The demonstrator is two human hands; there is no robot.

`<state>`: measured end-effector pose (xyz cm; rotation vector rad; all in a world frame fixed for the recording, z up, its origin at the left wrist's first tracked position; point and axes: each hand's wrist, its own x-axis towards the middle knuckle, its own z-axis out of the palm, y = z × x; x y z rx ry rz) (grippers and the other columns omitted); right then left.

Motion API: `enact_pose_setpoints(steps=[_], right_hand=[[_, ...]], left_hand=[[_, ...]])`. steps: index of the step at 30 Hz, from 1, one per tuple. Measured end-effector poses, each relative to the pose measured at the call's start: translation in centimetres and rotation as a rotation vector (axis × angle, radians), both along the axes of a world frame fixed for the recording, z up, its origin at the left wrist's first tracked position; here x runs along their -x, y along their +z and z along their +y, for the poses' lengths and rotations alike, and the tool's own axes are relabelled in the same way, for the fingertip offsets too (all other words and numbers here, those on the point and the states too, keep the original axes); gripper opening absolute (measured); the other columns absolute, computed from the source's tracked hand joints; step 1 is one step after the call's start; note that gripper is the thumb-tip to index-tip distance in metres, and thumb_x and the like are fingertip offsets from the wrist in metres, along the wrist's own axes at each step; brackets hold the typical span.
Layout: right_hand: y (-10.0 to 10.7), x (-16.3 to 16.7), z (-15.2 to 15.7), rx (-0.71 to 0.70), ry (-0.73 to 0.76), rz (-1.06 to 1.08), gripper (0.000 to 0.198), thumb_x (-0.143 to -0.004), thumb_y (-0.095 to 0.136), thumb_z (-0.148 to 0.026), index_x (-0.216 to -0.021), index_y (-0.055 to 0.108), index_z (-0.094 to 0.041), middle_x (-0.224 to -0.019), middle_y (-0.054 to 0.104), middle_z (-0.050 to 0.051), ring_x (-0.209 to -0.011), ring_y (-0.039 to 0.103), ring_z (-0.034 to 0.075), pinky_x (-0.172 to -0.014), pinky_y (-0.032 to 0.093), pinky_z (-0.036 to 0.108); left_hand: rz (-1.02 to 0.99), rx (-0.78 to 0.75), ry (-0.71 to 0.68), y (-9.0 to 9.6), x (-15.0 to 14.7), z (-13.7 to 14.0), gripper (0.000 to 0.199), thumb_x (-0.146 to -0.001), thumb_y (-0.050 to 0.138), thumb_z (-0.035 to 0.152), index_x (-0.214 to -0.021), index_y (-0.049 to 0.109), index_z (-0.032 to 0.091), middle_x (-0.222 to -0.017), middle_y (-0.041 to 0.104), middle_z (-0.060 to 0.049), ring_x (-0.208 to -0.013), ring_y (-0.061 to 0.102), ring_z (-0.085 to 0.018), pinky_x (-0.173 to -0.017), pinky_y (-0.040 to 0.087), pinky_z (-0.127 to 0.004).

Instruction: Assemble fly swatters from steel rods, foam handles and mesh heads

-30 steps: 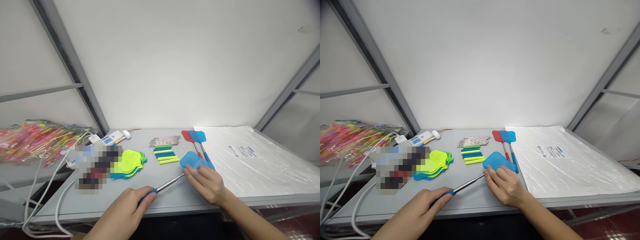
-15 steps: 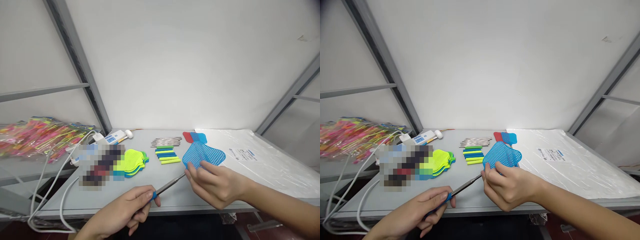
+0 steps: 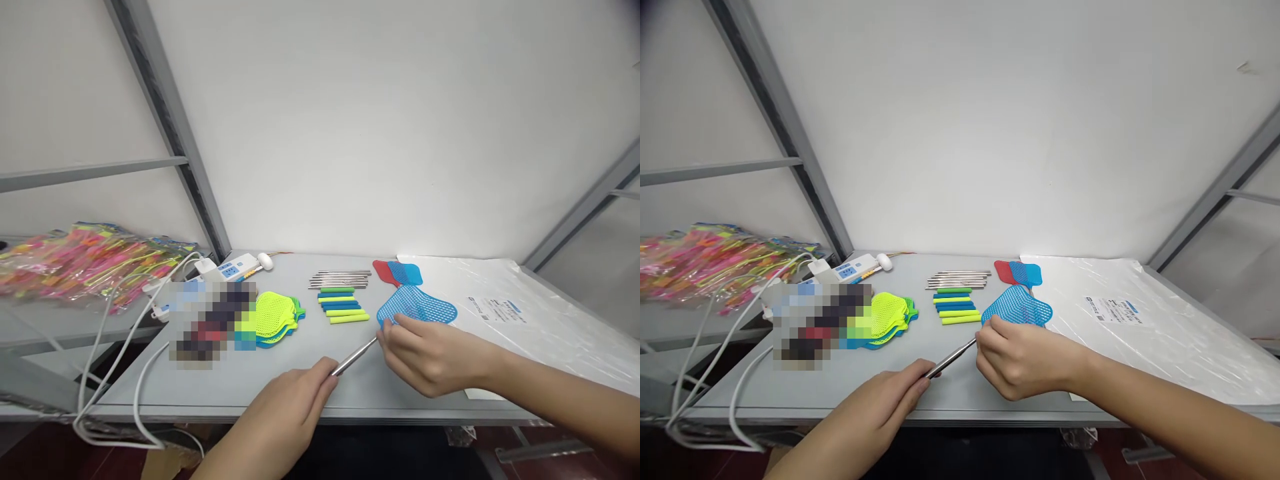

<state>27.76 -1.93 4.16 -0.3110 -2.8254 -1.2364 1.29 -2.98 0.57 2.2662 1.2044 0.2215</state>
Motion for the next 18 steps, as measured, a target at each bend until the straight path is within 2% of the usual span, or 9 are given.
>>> enact_pose_setpoints(steps=[4, 8, 11, 14, 18], right_hand=[[-1.3, 0.2, 0.9, 0.012, -0.031, -0.020, 0.017, -0.087, 0.053, -0.009, -0.078, 0.065, -0.015, -0.078, 0.067, 0.010, -0.069, 0.052, 0.020, -0.062, 0.043, 0.037], [-2.0, 0.2, 1.7, 0.013, -0.054, 0.025, 0.016, -0.087, 0.052, -0.007, -0.081, 0.065, -0.013, -0.080, 0.066, 0.011, -0.069, 0.052, 0.019, -0.059, 0.041, 0.035], [-1.7, 0.6, 1.6, 0.024, -0.027, 0.116, 0.018, -0.087, 0.049, -0.007, -0.084, 0.066, -0.011, -0.077, 0.065, 0.011, -0.066, 0.051, 0.019, -0.060, 0.041, 0.036], [-1.0, 1.1, 0.9, 0.044, 0.020, 0.154, 0.022, -0.087, 0.046, -0.007, -0.089, 0.067, -0.010, -0.080, 0.066, 0.013, -0.068, 0.052, 0.021, -0.062, 0.043, 0.038], [0.1, 1.0, 0.1, 0.063, 0.013, 0.156, 0.023, -0.085, 0.045, -0.006, -0.089, 0.067, -0.010, -0.078, 0.065, 0.013, -0.070, 0.052, 0.022, -0.063, 0.043, 0.039]], left_hand=[[0.174, -0.179, -0.083, 0.0, -1.4, 1.0, 0.031, -0.101, 0.024, 0.031, -0.102, 0.054, 0.024, -0.079, 0.069, -0.004, -0.072, 0.067, -0.026, -0.057, 0.038, -0.031], [0.243, -0.353, -0.095, -0.1, -3.2, 2.1, 0.027, -0.099, 0.028, 0.023, -0.112, 0.051, 0.022, -0.083, 0.069, -0.005, -0.069, 0.068, -0.027, -0.053, 0.039, -0.032], [0.258, -0.445, -0.091, 0.2, -4.5, 2.5, 0.024, -0.096, 0.036, 0.020, -0.117, 0.049, 0.022, -0.084, 0.067, -0.004, -0.064, 0.066, -0.025, -0.051, 0.040, -0.030], [0.225, -0.496, -0.107, 0.6, -5.7, 2.5, 0.021, -0.091, 0.042, 0.014, -0.110, 0.050, 0.021, -0.086, 0.065, -0.003, -0.064, 0.064, -0.022, -0.051, 0.040, -0.029], [0.180, -0.551, -0.154, 0.8, -6.7, 2.3, 0.022, -0.085, 0.046, 0.008, -0.104, 0.050, 0.019, -0.087, 0.063, -0.002, -0.063, 0.061, -0.019, -0.047, 0.036, -0.026]])
